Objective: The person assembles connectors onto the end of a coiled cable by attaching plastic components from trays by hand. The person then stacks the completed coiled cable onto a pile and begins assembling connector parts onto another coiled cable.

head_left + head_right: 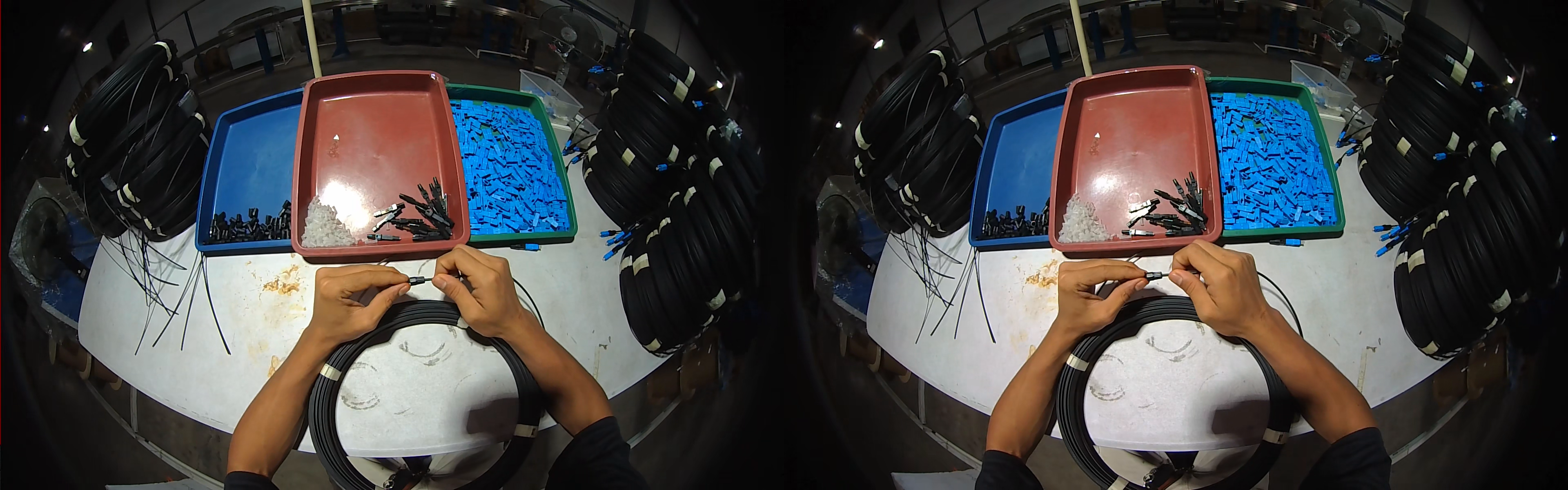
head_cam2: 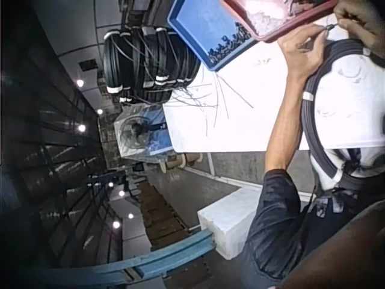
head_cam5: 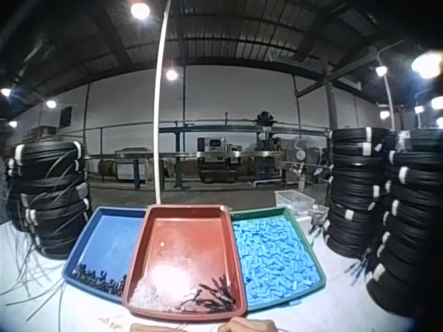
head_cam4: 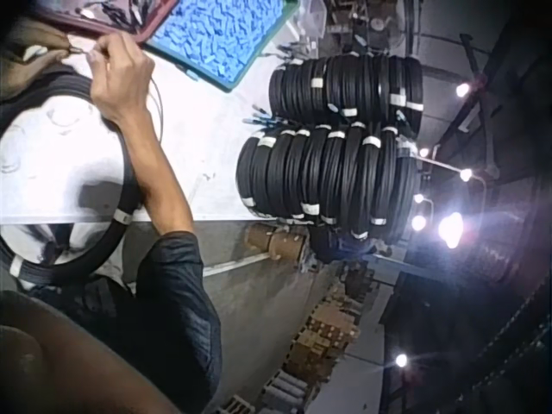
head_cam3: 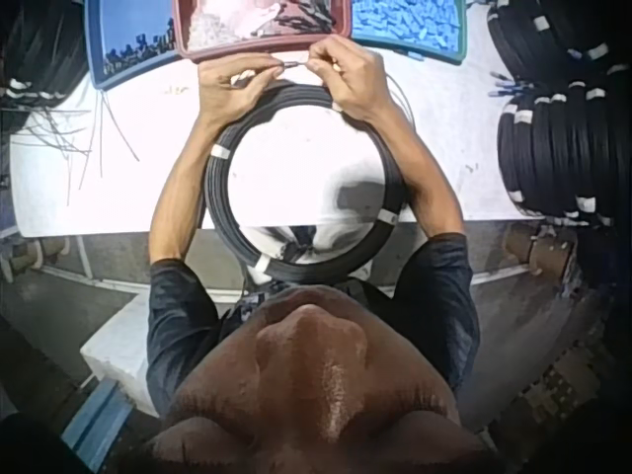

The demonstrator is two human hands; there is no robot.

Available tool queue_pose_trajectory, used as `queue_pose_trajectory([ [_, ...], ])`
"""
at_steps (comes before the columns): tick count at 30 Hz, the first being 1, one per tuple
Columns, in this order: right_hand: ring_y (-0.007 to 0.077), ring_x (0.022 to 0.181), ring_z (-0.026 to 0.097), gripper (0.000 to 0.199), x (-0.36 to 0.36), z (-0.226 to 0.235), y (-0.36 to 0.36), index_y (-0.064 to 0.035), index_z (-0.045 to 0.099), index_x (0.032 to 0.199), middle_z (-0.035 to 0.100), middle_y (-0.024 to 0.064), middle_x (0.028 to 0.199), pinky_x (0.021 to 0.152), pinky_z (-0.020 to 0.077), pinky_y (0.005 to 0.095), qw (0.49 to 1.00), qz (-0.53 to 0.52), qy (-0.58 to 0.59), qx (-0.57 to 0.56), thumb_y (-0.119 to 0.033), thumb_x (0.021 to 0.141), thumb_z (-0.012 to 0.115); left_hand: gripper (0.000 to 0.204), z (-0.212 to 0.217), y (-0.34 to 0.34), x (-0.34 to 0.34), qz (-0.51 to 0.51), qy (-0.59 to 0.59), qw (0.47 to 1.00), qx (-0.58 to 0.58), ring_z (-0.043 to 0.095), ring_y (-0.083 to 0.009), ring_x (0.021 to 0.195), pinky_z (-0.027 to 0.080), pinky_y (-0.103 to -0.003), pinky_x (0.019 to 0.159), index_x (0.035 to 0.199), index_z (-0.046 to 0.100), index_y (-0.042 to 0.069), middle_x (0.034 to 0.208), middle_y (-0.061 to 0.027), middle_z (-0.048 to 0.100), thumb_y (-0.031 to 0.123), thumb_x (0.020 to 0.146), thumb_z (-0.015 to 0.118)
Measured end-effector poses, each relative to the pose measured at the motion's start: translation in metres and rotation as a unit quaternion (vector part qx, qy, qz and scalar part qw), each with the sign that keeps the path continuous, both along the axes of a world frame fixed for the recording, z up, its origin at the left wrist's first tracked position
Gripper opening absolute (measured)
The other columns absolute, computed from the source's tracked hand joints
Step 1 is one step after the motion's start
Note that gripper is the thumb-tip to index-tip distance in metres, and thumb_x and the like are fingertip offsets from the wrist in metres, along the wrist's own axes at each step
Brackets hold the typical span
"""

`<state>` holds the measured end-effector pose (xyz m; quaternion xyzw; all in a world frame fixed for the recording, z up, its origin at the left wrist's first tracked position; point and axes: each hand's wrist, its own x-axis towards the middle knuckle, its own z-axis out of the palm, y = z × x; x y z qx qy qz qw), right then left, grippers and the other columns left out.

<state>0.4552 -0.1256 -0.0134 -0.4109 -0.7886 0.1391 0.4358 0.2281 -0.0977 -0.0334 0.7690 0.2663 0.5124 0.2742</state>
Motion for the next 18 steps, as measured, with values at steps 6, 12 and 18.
queue_pose_trajectory([
  [6, 0.0286, 0.07, 0.068, 0.018, -0.0102, -0.0004, -0.0003, -0.0034, 0.068, 0.096, 0.069, 0.0097, 0.083, 0.061, 0.0512, 0.0382, 0.997, 0.025, -0.007, 0.075, -0.014, 0.084, 0.077, 0.012, 0.0012, -0.0011, 0.0018, -0.026, 0.022, 0.999, 0.012, 0.075, -0.0181, 0.076, 0.059, -0.027, 0.068, 0.094, 0.078, -0.001, 0.087, -0.0132, 0.077, 0.0, 0.083, 0.078],
  [12, 0.028, 0.07, 0.068, 0.02, -0.0065, -0.0064, 0.0032, -0.0036, 0.07, 0.098, 0.07, 0.0101, 0.083, 0.061, 0.0525, 0.0371, 0.992, 0.065, -0.03, 0.099, -0.008, 0.08, 0.079, 0.012, 0.0008, -0.0006, 0.0031, -0.032, 0.032, 0.999, 0.024, 0.074, -0.0184, 0.073, 0.058, -0.027, 0.065, 0.093, 0.077, -0.001, 0.086, -0.0129, 0.077, 0.0, 0.081, 0.078],
  [18, 0.0274, 0.068, 0.068, 0.017, -0.0081, -0.0016, 0.0, -0.0032, 0.072, 0.095, 0.07, 0.0096, 0.082, 0.06, 0.0528, 0.036, 0.993, 0.077, -0.015, 0.092, -0.008, 0.08, 0.079, 0.012, 0.0016, 0.0004, 0.0003, -0.046, 0.033, 0.997, 0.044, 0.073, -0.0183, 0.071, 0.058, -0.027, 0.064, 0.089, 0.077, -0.001, 0.084, -0.0124, 0.077, -0.001, 0.078, 0.079],
])
